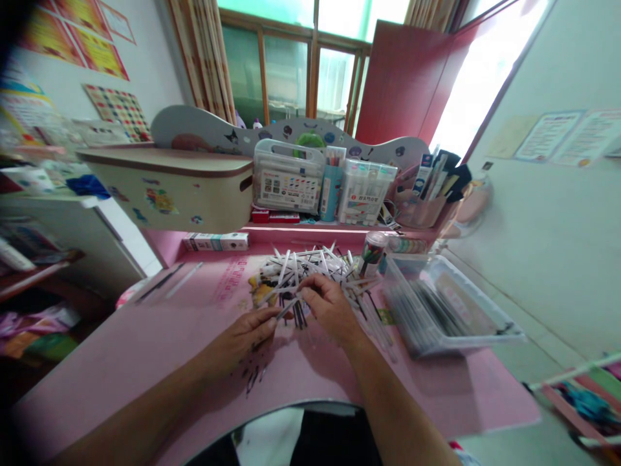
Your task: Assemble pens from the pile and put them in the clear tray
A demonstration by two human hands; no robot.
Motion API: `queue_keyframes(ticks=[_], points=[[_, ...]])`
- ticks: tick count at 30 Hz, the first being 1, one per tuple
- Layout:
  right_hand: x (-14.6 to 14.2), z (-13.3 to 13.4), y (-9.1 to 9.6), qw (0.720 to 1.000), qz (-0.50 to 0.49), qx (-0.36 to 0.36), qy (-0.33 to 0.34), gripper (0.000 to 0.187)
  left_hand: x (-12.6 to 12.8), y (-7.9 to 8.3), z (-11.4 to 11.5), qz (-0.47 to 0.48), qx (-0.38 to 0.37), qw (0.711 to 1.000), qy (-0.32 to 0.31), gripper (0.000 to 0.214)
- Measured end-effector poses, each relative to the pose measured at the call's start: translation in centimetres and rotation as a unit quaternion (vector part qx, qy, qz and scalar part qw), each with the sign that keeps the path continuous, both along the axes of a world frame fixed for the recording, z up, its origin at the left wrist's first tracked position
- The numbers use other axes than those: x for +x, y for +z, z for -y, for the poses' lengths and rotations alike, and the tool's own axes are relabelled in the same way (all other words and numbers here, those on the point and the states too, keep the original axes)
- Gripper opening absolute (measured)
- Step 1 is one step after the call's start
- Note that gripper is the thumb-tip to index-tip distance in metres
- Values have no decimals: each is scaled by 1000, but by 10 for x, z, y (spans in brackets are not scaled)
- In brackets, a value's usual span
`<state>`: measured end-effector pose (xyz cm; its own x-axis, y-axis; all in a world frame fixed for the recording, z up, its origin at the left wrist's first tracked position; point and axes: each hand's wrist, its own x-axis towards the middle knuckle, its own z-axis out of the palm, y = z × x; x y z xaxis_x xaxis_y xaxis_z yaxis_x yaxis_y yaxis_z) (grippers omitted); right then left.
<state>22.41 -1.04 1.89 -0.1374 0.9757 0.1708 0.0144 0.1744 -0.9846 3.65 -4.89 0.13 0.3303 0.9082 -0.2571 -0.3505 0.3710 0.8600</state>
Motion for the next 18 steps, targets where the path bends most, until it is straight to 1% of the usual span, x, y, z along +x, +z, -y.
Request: queue_keyframes(ticks=[3, 5, 10, 12, 18], points=[[2, 0, 3, 1000, 4, -2, -15, 17, 1, 2, 0, 4, -33, 999, -3, 36], [2, 1, 4, 1000, 5, 1, -24, 16, 1, 3, 0, 0, -39, 999, 0, 37], [2, 0, 0, 1000, 3, -2, 1, 16, 0, 7, -2, -20, -6, 999, -31, 33], [2, -1, -3, 1000, 1, -4, 9, 18, 0, 7, -2, -15, 1, 1000, -15, 33], [0, -1, -5, 1000, -20, -11, 7, 20, -3, 4, -2, -56, 24, 997, -44, 34]])
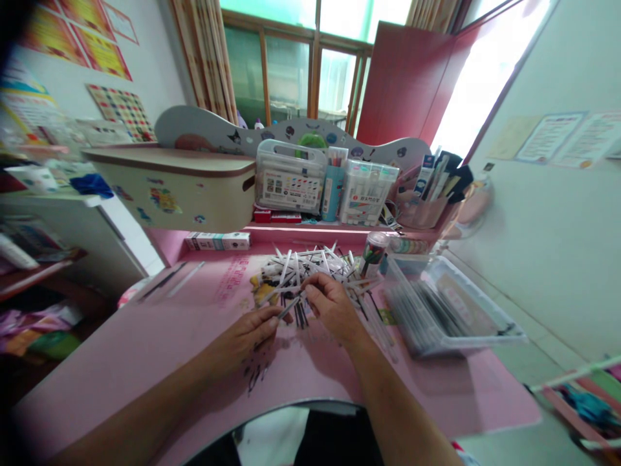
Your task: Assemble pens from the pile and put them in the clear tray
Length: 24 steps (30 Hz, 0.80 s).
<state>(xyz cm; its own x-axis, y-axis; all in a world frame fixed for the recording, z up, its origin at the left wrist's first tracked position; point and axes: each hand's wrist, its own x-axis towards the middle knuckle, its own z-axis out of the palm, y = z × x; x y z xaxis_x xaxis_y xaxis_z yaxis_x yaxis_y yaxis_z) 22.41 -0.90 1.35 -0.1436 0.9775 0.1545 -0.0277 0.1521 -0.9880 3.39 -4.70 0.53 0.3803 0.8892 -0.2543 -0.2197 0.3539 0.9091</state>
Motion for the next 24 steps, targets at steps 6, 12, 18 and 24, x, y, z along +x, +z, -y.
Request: queue_keyframes(ticks=[6, 12, 18, 24], points=[[-3, 1, 0, 998, 41, 9, 43, 19, -5, -3, -6, -54, 76, 995, -25, 31], [-7, 3, -4, 997, 65, 11, 42, 19, -8, -8, -13, -182, 261, 948, -16, 27], [-12, 5, -3, 996, 78, 22, 34, 18, -8, -4, -13, -282, 322, 904, -11, 35], [-16, 3, -6, 999, -2, -4, 44, 22, -5, 0, -14, -304, 347, 887, -4, 36]])
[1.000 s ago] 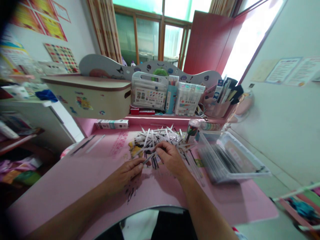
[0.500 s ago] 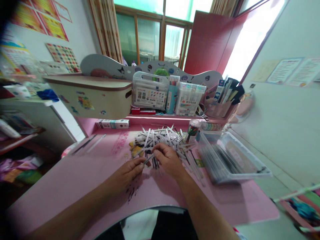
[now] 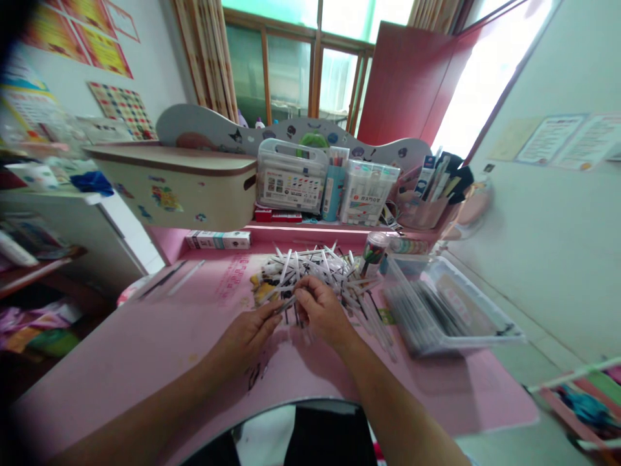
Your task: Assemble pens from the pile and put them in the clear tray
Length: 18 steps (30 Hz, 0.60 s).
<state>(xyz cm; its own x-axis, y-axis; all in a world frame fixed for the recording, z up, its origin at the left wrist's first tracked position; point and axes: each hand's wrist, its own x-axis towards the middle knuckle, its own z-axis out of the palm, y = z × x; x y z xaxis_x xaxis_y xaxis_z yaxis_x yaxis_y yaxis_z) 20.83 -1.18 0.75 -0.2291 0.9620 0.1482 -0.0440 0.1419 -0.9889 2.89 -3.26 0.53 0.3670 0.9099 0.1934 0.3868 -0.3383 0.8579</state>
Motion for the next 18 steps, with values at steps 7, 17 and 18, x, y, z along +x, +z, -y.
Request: queue_keyframes(ticks=[7, 17, 18], points=[[11, 2, 17, 997, -60, -17, 52, 26, -4, -5, 0, 30, 19, 999, -8, 40], [132, 66, 148, 858, 172, 299, -380, 24, -11, -10, -1, 86, 1, 995, 59, 48], [146, 65, 153, 844, 212, 298, -392, 30, -11, -10, -2, 84, -4, 995, 59, 48]])
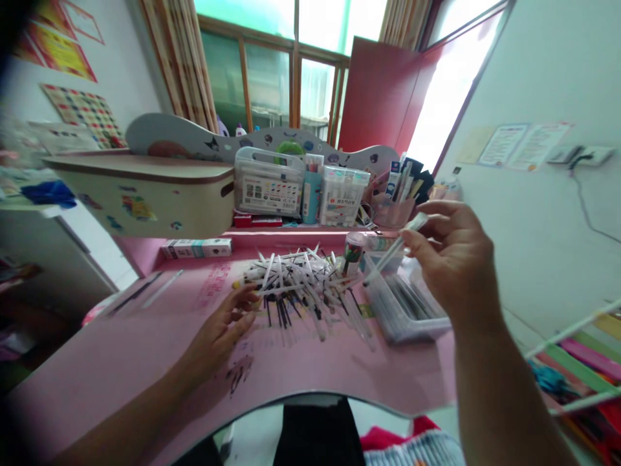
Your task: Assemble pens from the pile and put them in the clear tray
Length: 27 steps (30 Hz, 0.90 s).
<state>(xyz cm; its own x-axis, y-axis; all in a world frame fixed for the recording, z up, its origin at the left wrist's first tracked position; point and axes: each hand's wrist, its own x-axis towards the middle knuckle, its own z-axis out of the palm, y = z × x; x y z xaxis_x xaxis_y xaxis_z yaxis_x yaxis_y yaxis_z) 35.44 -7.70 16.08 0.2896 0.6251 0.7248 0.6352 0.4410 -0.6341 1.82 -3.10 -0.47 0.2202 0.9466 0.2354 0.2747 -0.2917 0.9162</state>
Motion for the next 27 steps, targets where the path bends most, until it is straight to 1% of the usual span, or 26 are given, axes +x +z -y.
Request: queue_keyframes(ticks=[1, 2, 3, 5, 6, 8, 10, 12, 14, 17, 20, 21, 22, 23, 25, 26, 27], points=[[14, -3, 3, 999, 37, -28, -25, 32, 0, 0, 0, -1, -3, 1000, 0, 48], [27, -7, 4, 993, 84, -72, -48, 30, 0, -1, 0, -3, -5, 1000, 0, 48], [39, -13, 3, 980, 136, -129, -67, 27, 1, -1, 0, -4, -5, 1000, 1, 48], [61, -25, -4, 940, 235, -233, -87, 20, 1, 0, -1, -6, 1, 1000, 4, 48], [70, -31, -8, 918, 277, -269, -92, 18, 1, 0, -1, -7, 3, 1000, 5, 49], [86, -41, -20, 878, 343, -319, -103, 18, 2, 1, 0, -8, 2, 1000, 7, 49], [98, -50, -33, 841, 393, -355, -113, 21, 3, 1, 0, -7, -4, 1000, 6, 48], [106, -57, -46, 812, 426, -381, -118, 22, 3, 1, 1, -8, -9, 1000, 3, 48], [110, -62, -58, 794, 446, -394, -121, 23, 3, 1, 1, -14, -10, 1000, 2, 48], [111, -66, -72, 775, 464, -408, -135, 23, 3, 2, 1, -23, -4, 1000, 10, 48], [108, -68, -75, 751, 482, -424, -152, 28, 3, 3, 1, -24, 1, 1000, 12, 48], [105, -67, -72, 747, 488, -423, -158, 31, 3, 3, 1, -25, 3, 1000, 12, 48], [100, -65, -67, 749, 491, -412, -167, 35, 3, 3, 1, -26, 3, 1000, 13, 48], [93, -62, -62, 759, 490, -392, -176, 38, 3, 3, 1, -28, 2, 1000, 14, 47], [69, -53, -50, 792, 474, -338, -181, 37, 2, 2, 0, -28, -6, 999, 17, 47], [52, -46, -46, 813, 461, -315, -167, 31, 2, 1, 0, -27, -12, 999, 19, 47], [33, -39, -44, 828, 451, -307, -131, 24, 2, 0, 0, -26, -18, 999, 20, 47]])
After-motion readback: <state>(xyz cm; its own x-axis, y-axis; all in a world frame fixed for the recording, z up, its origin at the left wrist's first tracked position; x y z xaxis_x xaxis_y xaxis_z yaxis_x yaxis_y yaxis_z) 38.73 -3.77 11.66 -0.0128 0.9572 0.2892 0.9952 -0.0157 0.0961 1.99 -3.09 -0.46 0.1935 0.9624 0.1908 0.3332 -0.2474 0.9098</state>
